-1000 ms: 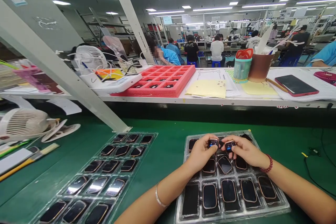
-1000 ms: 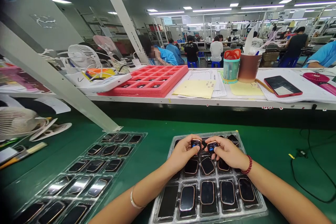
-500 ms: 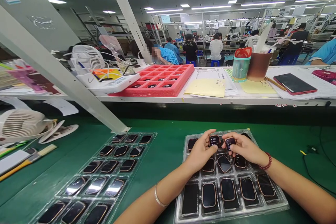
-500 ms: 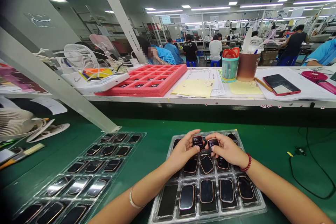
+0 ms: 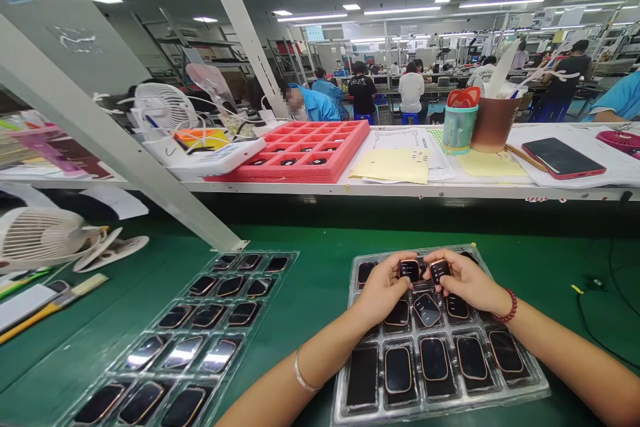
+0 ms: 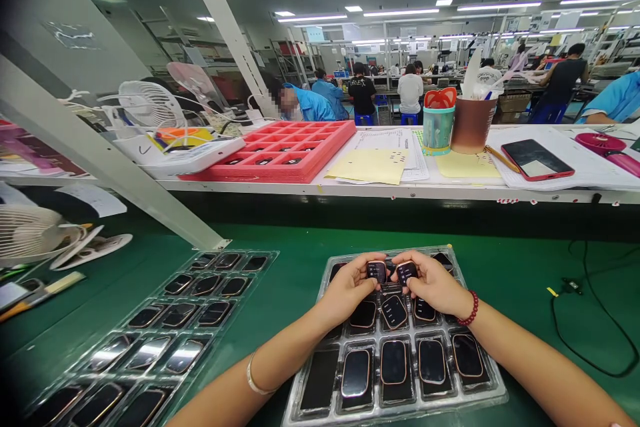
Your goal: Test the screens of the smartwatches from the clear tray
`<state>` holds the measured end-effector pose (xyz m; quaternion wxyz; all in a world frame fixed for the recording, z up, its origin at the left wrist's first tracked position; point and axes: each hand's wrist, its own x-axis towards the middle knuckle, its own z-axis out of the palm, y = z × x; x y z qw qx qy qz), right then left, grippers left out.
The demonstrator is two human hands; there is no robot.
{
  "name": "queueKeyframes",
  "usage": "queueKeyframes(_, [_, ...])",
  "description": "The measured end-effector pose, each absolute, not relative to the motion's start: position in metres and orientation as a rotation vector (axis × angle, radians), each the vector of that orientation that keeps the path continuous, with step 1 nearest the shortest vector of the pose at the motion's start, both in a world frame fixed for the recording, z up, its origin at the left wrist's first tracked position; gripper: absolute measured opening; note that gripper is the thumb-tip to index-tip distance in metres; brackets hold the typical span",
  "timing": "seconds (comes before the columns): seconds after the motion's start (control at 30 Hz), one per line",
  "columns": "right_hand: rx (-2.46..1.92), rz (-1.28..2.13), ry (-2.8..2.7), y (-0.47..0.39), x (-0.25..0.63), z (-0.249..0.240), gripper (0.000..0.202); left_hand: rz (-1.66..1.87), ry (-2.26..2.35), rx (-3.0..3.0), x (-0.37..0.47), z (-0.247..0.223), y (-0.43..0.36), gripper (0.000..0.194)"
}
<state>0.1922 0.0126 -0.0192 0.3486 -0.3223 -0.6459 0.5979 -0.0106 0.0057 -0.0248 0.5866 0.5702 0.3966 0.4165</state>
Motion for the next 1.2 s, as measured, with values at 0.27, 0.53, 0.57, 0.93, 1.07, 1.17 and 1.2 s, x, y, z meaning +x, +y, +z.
queueKeyframes(0.27, [-0.833,1.557,-1.699,0.0136,0.194,-0.0207,0.025,0.966,0.926,1.37,-0.0117,-0.0198,0.0032,0.032])
queueKeyframes(0.53, [-0.851,1.595,-1.68,0.0142,0.1929,-0.0209,0.02,0.953,0.919,1.38,-0.0113,-0.0203,0.0034,0.028])
queueKeyframes(0.57, [-0.851,1.599,-1.676,0.0141,0.193,-0.021,0.02,0.953,0.921,1.381,-0.0112,-0.0201,0.0033,0.028])
queueKeyframes(0.93, [-0.866,1.605,-1.672,0.0138,0.194,-0.0215,0.021,0.948,0.952,1.4,-0.0111,-0.0178,0.0024,0.026])
queueKeyframes(1.07, [-0.868,1.613,-1.665,0.0133,0.1939,-0.021,0.021,0.944,0.964,1.414,-0.0116,-0.0184,0.0029,0.026])
queueKeyframes(1.17, [-0.863,1.62,-1.658,0.0132,0.1939,-0.0215,0.021,0.944,0.964,1.416,-0.0122,-0.0197,0.003,0.026])
queueKeyframes(1.2, [-0.86,1.622,-1.657,0.0132,0.194,-0.0219,0.021,0.944,0.962,1.416,-0.0122,-0.0199,0.003,0.026])
